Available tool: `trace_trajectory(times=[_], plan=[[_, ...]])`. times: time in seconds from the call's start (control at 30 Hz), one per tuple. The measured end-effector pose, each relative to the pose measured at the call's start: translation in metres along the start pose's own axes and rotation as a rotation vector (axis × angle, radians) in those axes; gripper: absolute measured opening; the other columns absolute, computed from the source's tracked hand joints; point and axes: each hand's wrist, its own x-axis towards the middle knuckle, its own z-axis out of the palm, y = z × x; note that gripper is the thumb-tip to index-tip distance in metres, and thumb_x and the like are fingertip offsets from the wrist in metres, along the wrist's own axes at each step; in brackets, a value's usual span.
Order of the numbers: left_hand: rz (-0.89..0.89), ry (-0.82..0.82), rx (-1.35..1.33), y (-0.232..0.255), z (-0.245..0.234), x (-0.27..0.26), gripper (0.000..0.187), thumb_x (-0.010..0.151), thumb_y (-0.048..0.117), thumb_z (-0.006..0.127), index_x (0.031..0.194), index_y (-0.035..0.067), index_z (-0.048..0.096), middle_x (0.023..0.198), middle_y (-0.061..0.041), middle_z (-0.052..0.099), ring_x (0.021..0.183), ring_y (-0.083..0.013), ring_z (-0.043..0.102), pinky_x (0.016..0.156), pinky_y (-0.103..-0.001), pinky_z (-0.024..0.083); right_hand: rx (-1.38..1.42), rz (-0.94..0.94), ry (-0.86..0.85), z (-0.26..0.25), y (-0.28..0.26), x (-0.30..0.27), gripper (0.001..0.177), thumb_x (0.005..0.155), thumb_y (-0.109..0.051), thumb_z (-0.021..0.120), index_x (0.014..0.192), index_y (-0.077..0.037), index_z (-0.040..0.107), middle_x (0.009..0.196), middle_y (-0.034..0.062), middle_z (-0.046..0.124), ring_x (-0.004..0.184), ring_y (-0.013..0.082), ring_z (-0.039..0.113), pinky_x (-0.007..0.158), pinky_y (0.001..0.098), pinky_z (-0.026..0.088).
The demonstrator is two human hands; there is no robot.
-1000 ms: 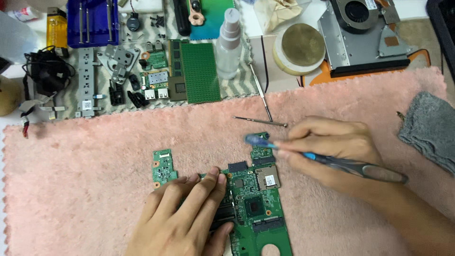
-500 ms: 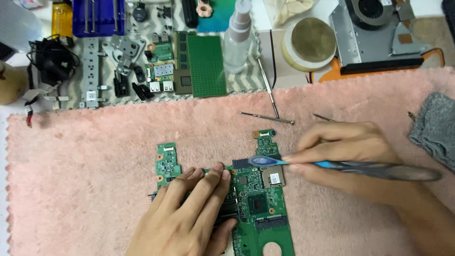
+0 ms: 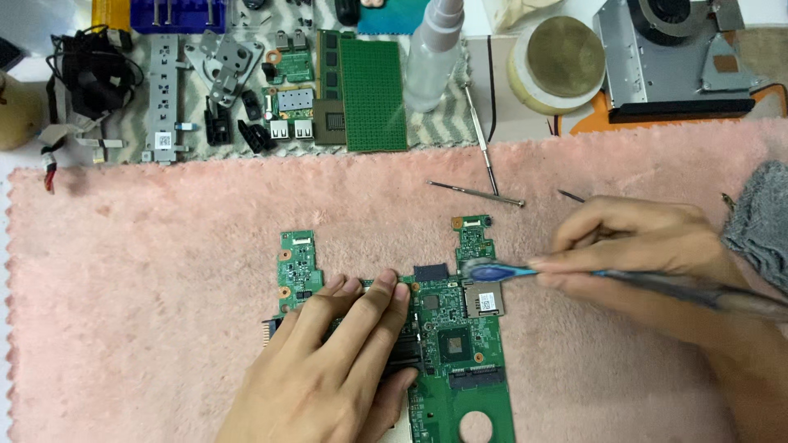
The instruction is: The person cleans a laptop motherboard using a toothbrush and a spray bottle. They scrub various areas of the board, flip it over, and apply liquid before continuing to scrub.
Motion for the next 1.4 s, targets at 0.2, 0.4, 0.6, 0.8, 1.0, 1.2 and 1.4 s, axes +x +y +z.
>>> trace_trajectory(times=[0.2, 0.4, 0.6, 0.8, 1.0, 1.2, 1.4], plan=[[0.011, 0.02, 0.023, 0.0, 0.003, 0.0, 0.071, 0.112, 0.05, 0.067, 0.164, 0.0, 0.062, 0.162, -0.016, 0.065, 0.129, -0.0405, 0.065, 0.12, -0.051, 0.054, -0.072, -0.396, 0.043, -0.008, 0.006, -0.003, 0.041, 0.092, -0.017, 0.086, 0.129, -0.033, 0.093, 0.11, -0.0138, 0.081, 0.083, 0.0004, 0.076, 0.076, 0.0137, 0.057], [-0.004, 0.01, 0.0, 0.002, 0.001, 0.001, 0.07, 0.112, 0.049, 0.066, 0.162, 0.0, 0.063, 0.16, -0.014, 0.066, 0.134, -0.041, 0.064, 0.121, -0.052, 0.052, 0.087, -0.505, 0.121, -0.002, -0.004, -0.007, 0.029, 0.09, -0.013, 0.089, 0.118, -0.017, 0.093, 0.102, -0.0016, 0.083, 0.077, 0.0066, 0.075, 0.068, 0.0208, 0.055], [0.012, 0.007, 0.024, 0.003, -0.001, 0.002, 0.071, 0.114, 0.05, 0.064, 0.163, 0.0, 0.061, 0.16, -0.014, 0.065, 0.131, -0.0395, 0.063, 0.12, -0.05, 0.052, 0.033, -0.543, 0.176, 0.001, -0.015, -0.006, 0.024, 0.085, -0.01, 0.096, 0.108, -0.016, 0.093, 0.097, -0.0039, 0.082, 0.073, 0.0029, 0.073, 0.066, 0.0156, 0.056], [0.041, 0.025, 0.002, 0.003, -0.001, 0.002, 0.069, 0.113, 0.047, 0.066, 0.16, -0.003, 0.063, 0.16, -0.018, 0.066, 0.13, -0.0403, 0.063, 0.12, -0.05, 0.05, -0.017, -0.521, 0.131, 0.002, -0.025, -0.005, 0.028, 0.088, -0.018, 0.093, 0.116, -0.018, 0.094, 0.102, -0.0049, 0.081, 0.071, 0.0054, 0.067, 0.063, 0.0232, 0.05], [0.007, 0.026, 0.001, 0.001, 0.0, 0.001, 0.071, 0.113, 0.051, 0.064, 0.162, 0.0, 0.061, 0.161, -0.014, 0.064, 0.129, -0.0391, 0.062, 0.119, -0.05, 0.051, 0.006, -0.454, 0.148, -0.006, 0.003, -0.021, 0.031, 0.088, -0.014, 0.092, 0.116, -0.026, 0.094, 0.1, -0.0094, 0.082, 0.076, 0.002, 0.079, 0.069, 0.0153, 0.057], [0.014, 0.02, -0.01, 0.002, -0.009, 0.004, 0.067, 0.111, 0.05, 0.066, 0.157, 0.001, 0.065, 0.159, -0.013, 0.066, 0.129, -0.0381, 0.063, 0.105, -0.047, 0.053, 0.068, -0.381, 0.162, 0.013, -0.023, -0.041, 0.039, 0.086, -0.02, 0.091, 0.125, -0.026, 0.093, 0.09, -0.0044, 0.087, 0.07, 0.0066, 0.082, 0.063, 0.0225, 0.06], [0.028, 0.074, -0.105, 0.0, -0.015, 0.008, 0.063, 0.11, 0.043, 0.072, 0.153, -0.003, 0.067, 0.153, -0.014, 0.069, 0.126, -0.0369, 0.064, 0.113, -0.046, 0.052, 0.194, -0.469, 0.208, 0.029, -0.021, -0.046, 0.023, 0.092, -0.015, 0.086, 0.113, -0.019, 0.093, 0.088, -0.0027, 0.086, 0.066, 0.0057, 0.08, 0.059, 0.0208, 0.059]])
